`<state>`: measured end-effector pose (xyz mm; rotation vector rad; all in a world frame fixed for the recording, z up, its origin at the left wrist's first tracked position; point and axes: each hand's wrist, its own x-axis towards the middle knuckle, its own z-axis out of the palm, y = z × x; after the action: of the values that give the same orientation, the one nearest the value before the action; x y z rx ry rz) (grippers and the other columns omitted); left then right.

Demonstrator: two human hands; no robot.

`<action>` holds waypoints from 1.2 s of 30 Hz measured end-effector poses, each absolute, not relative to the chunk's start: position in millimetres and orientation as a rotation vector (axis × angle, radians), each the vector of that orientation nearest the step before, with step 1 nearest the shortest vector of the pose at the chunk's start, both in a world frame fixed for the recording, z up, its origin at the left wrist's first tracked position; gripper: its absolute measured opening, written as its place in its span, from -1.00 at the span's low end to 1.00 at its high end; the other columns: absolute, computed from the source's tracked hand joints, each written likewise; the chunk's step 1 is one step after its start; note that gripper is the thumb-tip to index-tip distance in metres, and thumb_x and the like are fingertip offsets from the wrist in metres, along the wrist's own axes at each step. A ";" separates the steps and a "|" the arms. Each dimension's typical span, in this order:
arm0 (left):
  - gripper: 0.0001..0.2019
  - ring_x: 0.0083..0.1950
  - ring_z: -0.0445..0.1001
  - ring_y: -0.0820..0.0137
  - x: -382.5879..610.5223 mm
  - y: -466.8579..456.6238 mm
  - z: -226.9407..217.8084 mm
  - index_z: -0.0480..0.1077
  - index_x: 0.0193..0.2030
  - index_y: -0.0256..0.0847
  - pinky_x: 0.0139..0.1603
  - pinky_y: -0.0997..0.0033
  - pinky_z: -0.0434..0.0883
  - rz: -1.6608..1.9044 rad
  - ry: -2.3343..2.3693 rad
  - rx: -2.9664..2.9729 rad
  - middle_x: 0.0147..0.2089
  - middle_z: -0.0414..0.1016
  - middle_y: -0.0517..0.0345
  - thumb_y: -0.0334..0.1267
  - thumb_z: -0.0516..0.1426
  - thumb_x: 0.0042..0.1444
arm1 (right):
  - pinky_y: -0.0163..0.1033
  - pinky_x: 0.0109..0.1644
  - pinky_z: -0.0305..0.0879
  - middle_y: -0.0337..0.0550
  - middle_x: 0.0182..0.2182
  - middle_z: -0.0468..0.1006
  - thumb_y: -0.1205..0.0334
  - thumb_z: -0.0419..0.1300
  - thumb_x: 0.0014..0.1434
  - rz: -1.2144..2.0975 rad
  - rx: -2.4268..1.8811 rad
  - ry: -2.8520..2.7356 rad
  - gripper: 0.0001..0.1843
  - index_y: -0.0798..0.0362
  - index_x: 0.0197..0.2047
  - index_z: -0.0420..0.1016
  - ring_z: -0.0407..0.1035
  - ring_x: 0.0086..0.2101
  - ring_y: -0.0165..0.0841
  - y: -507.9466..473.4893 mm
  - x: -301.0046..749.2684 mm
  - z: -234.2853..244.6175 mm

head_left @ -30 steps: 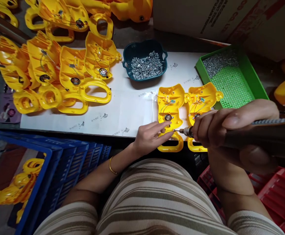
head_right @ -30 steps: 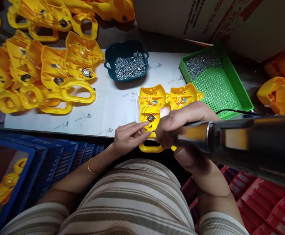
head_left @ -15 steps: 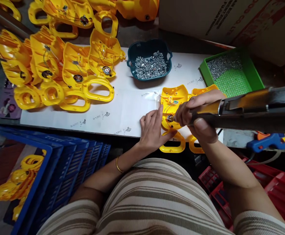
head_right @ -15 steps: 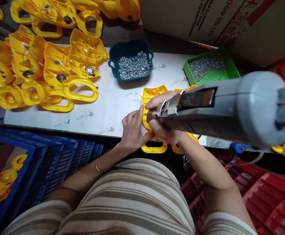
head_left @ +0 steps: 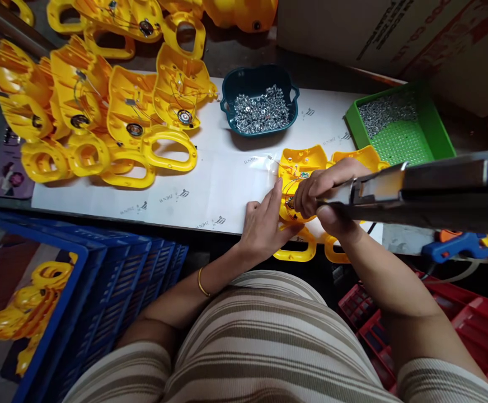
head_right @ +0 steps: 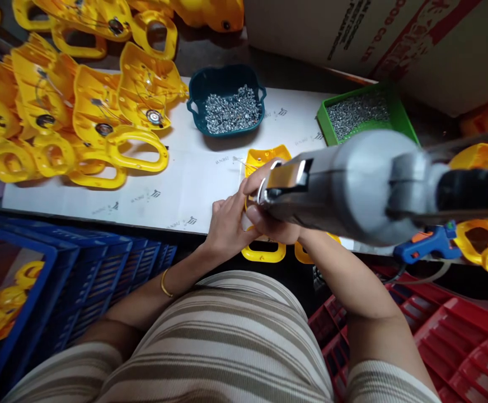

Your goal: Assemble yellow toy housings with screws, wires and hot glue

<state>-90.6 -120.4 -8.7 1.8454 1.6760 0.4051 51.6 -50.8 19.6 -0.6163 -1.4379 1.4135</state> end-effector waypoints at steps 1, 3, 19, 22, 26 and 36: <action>-0.13 0.25 0.30 0.11 -90.0 -119.6 -6.6 -0.15 0.44 -0.26 0.14 0.10 0.23 0.401 1.653 1.814 0.30 0.29 -0.17 0.07 0.16 0.13 | -0.24 -0.50 0.38 -0.42 -0.69 0.32 -0.10 0.31 0.01 1.412 -0.528 -1.449 -0.68 -0.06 -0.44 0.36 0.26 -0.67 -0.47 -50.6 50.7 22.2; -0.12 0.34 0.23 0.13 -88.6 -118.5 -3.8 -0.20 0.45 -0.22 0.17 0.13 0.27 0.403 1.625 1.768 0.39 0.17 -0.16 0.01 0.18 0.13 | -0.30 -0.54 0.33 -0.40 -0.66 0.36 0.02 0.33 0.04 1.437 -0.405 -1.450 -0.71 -0.04 -0.48 0.34 0.27 -0.67 -0.50 -50.5 50.1 25.3; -0.30 0.15 0.44 0.12 -87.9 -110.4 3.9 0.09 0.35 -0.15 0.04 0.18 0.46 0.364 1.643 1.785 0.28 0.32 -0.06 -0.14 0.24 0.11 | -0.29 -0.50 0.33 -0.38 -0.63 0.36 0.07 0.29 0.08 1.400 -0.393 -1.602 -0.75 -0.06 -0.16 0.50 0.31 -0.63 -0.45 -54.9 58.5 35.7; -0.16 0.15 0.44 0.11 -94.3 -107.9 0.7 -0.08 0.43 -0.15 0.05 0.15 0.47 0.335 1.604 1.853 0.31 0.26 -0.09 -0.14 0.24 0.09 | -0.29 -0.52 0.36 -0.39 -0.67 0.33 0.05 0.26 0.10 1.220 -0.390 -1.560 -0.73 -0.05 -0.13 0.51 0.30 -0.66 -0.45 -59.7 73.8 50.1; -0.14 0.13 0.45 0.12 -106.9 -108.3 -1.5 -0.09 0.44 -0.11 -0.02 0.19 0.49 0.380 1.600 2.033 0.35 0.19 -0.09 -0.03 0.24 0.09 | -0.33 -0.64 0.28 -0.40 -0.66 0.31 0.13 0.26 0.08 0.893 -0.460 -1.403 -0.74 -0.02 -0.14 0.49 0.24 -0.71 -0.47 -61.6 111.4 60.4; -0.44 0.35 0.19 0.04 -53.9 -117.5 12.3 0.31 0.24 -0.09 0.32 -0.14 0.11 0.420 0.840 2.717 0.36 0.27 0.01 0.02 0.23 0.13 | -0.28 -0.56 0.24 -0.43 -0.67 0.21 0.01 0.22 0.06 0.381 -0.928 -1.138 -0.77 -0.12 -0.24 0.34 0.16 -0.70 -0.45 -67.7 181.6 33.4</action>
<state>-53.9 -117.5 12.3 2.7172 0.8404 0.4195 181.6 -67.7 33.4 -0.9285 -1.1377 0.3806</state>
